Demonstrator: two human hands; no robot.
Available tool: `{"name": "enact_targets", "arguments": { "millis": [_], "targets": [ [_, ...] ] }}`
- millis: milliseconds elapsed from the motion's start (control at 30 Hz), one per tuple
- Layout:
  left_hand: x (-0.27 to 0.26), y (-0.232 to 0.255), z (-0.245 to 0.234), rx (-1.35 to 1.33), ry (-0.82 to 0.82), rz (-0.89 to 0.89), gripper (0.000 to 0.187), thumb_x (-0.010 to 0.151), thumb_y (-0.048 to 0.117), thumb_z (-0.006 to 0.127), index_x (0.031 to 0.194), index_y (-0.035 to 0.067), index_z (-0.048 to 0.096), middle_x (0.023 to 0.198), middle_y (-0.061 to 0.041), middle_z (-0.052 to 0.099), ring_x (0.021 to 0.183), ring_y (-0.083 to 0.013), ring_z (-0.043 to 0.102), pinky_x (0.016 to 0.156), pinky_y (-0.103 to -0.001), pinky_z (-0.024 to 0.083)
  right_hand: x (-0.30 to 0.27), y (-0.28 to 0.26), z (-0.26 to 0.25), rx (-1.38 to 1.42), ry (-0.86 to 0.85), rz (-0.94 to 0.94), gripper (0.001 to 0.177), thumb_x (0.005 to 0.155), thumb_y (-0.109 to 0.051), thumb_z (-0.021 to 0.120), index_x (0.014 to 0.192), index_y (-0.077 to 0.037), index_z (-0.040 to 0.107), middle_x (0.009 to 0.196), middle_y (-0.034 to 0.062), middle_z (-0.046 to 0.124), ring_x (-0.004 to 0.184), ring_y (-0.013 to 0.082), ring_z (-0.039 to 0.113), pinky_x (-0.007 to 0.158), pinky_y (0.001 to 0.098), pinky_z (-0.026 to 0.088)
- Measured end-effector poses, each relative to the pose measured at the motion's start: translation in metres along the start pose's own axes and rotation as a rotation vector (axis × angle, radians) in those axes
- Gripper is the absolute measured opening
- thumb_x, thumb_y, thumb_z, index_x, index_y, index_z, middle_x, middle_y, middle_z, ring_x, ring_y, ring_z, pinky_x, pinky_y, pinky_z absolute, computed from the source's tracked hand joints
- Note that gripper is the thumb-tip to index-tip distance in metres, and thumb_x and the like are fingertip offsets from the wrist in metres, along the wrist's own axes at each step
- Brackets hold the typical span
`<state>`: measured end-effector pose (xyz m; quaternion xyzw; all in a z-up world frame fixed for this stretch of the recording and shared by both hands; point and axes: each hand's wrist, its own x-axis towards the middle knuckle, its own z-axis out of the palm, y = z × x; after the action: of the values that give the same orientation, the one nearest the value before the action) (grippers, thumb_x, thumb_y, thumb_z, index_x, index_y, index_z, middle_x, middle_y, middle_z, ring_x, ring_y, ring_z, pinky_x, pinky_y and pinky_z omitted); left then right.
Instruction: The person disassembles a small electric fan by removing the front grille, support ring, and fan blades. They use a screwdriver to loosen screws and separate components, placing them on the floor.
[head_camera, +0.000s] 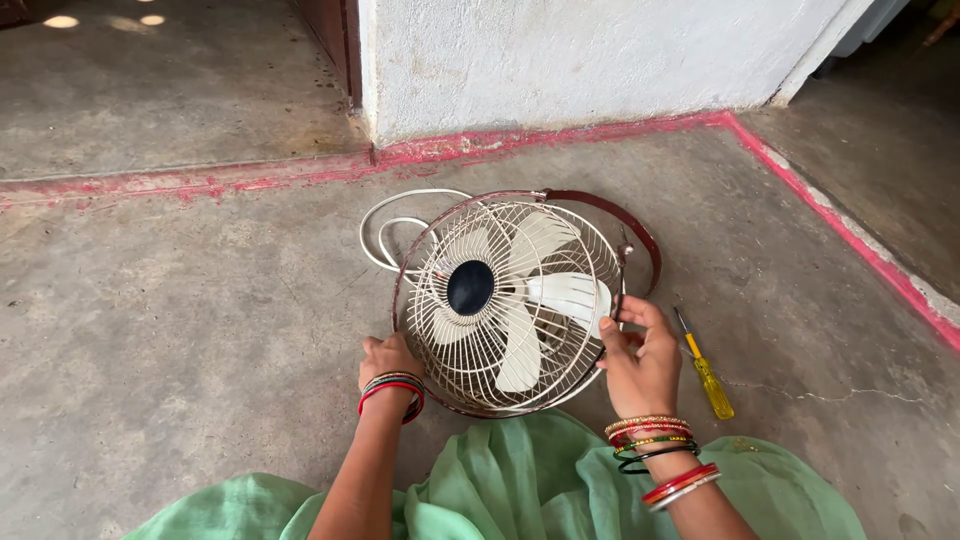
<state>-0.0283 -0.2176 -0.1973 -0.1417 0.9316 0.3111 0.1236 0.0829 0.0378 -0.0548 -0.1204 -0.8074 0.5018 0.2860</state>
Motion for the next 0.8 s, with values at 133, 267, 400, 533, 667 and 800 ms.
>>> {"name": "enact_targets", "arguments": {
  "millis": [133, 267, 400, 533, 667, 800],
  "targets": [
    [0.020, -0.015, 0.027, 0.066, 0.166, 0.062, 0.045, 0.094, 0.013, 0.064, 0.138, 0.007, 0.056, 0.135, -0.027, 0.054, 0.110, -0.0442, 0.070, 0.090, -0.044, 0.062, -0.003, -0.016, 0.005, 0.075, -0.055, 0.019, 0.033, 0.090, -0.006, 0.069, 0.121, 0.003, 0.063, 0.109, 0.0094, 0.067, 0.075, 0.0099, 0.060, 0.052, 0.0271, 0.060],
    [0.050, -0.033, 0.035, 0.076, 0.248, 0.049, 0.054, 0.089, 0.020, 0.071, 0.133, -0.006, 0.052, 0.120, -0.031, 0.064, 0.104, -0.0422, 0.071, 0.090, -0.043, 0.059, -0.005, -0.025, 0.011, 0.132, -0.116, -0.003, 0.031, 0.091, -0.006, 0.069, 0.120, 0.003, 0.062, 0.108, 0.0091, 0.067, 0.076, 0.0088, 0.060, 0.051, 0.0266, 0.059],
    [0.057, -0.038, 0.008, -0.159, 0.144, -0.116, 0.032, 0.094, 0.022, 0.066, 0.123, 0.010, 0.065, 0.117, -0.023, 0.067, 0.111, -0.0383, 0.068, 0.095, -0.045, 0.054, -0.004, -0.033, 0.017, 0.164, -0.133, -0.006, 0.030, 0.092, -0.007, 0.068, 0.119, 0.003, 0.061, 0.107, 0.0088, 0.066, 0.076, 0.0105, 0.061, 0.051, 0.0265, 0.060],
    [0.039, -0.028, -0.031, -0.743, 0.185, -0.178, 0.034, 0.097, 0.006, 0.051, 0.127, 0.014, 0.062, 0.104, -0.020, 0.069, 0.091, -0.0316, 0.068, 0.079, -0.044, 0.055, -0.002, -0.035, 0.021, 0.214, -0.173, -0.020, 0.030, 0.092, -0.008, 0.068, 0.120, 0.001, 0.061, 0.106, 0.0074, 0.065, 0.082, 0.0089, 0.062, 0.055, 0.0273, 0.062],
    [0.018, -0.014, -0.062, -1.302, 0.244, -0.053, 0.024, 0.100, 0.003, 0.045, 0.120, 0.009, 0.055, 0.107, -0.005, 0.063, 0.080, -0.0168, 0.068, 0.068, -0.033, 0.057, 0.004, -0.034, 0.020, 0.264, -0.181, -0.026, 0.032, 0.091, -0.009, 0.068, 0.122, -0.002, 0.060, 0.106, 0.0056, 0.064, 0.085, 0.0088, 0.063, 0.060, 0.0287, 0.064],
    [-0.004, 0.000, -0.079, -1.263, 0.321, 0.162, 0.019, 0.102, 0.014, 0.054, 0.121, 0.011, 0.058, 0.107, -0.005, 0.062, 0.082, -0.0154, 0.068, 0.068, -0.030, 0.053, 0.022, -0.038, 0.001, 0.333, -0.164, -0.046, 0.030, 0.093, -0.008, 0.068, 0.121, -0.002, 0.061, 0.105, 0.0059, 0.064, 0.086, 0.0100, 0.064, 0.068, 0.0299, 0.066]
  ]
}}
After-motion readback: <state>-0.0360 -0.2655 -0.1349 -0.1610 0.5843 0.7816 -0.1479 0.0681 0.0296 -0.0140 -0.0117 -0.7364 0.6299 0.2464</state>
